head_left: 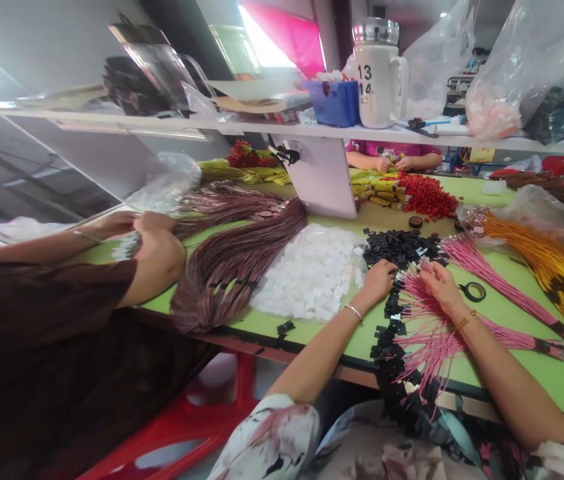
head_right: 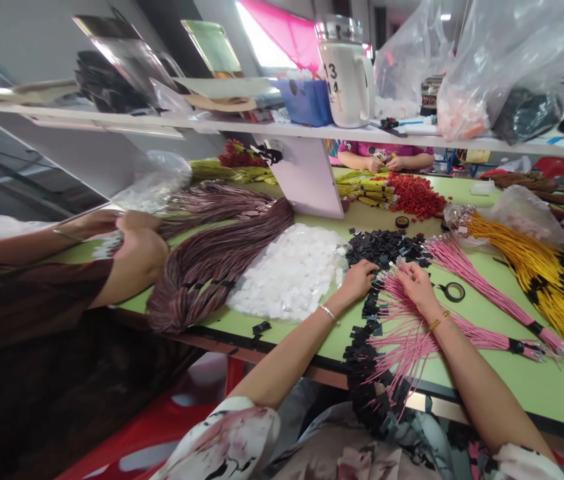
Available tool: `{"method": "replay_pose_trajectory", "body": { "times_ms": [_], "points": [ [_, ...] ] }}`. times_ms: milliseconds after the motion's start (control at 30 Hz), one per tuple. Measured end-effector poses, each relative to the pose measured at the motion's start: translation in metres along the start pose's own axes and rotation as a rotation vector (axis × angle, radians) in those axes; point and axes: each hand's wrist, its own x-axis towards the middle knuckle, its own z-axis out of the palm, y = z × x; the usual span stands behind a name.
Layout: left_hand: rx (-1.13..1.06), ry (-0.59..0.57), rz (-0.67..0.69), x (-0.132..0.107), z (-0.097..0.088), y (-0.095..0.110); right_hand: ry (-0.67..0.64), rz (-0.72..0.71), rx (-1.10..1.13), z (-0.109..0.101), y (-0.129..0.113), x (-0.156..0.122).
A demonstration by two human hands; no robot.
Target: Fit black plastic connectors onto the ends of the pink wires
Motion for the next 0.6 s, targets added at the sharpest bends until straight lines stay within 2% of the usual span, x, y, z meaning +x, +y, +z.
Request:
{"method": "replay_pose_trajectory", "body": {
  "times_ms": [100,200,267,367,467,600],
  "points": [
    [-0.049,0.058,-0.072,-0.004,0.000,-0.002,0.031,-0.022,-0.045,0.000,0.000,0.001],
    [-0.371,0.132,-0.194,-0.010,-0.005,0.003,-0.003,-0.041,-0.044,0.002,0.000,0.001],
    [-0.723,0.092,-0.289,-0.013,-0.009,0.010,-0.033,-0.050,-0.038,0.004,-0.001,0.001],
    [-1.155,-0.059,-0.423,-0.017,-0.013,0.022,-0.052,-0.053,-0.086,0.005,-0.003,0.000],
    [-1.336,-0.130,-0.479,-0.022,-0.016,0.031,-0.028,-0.060,-0.165,0.005,-0.006,-0.002],
    [-1.396,-0.148,-0.500,-0.026,-0.019,0.034,0.005,-0.076,-0.219,0.005,-0.010,-0.003]
  ]
}}
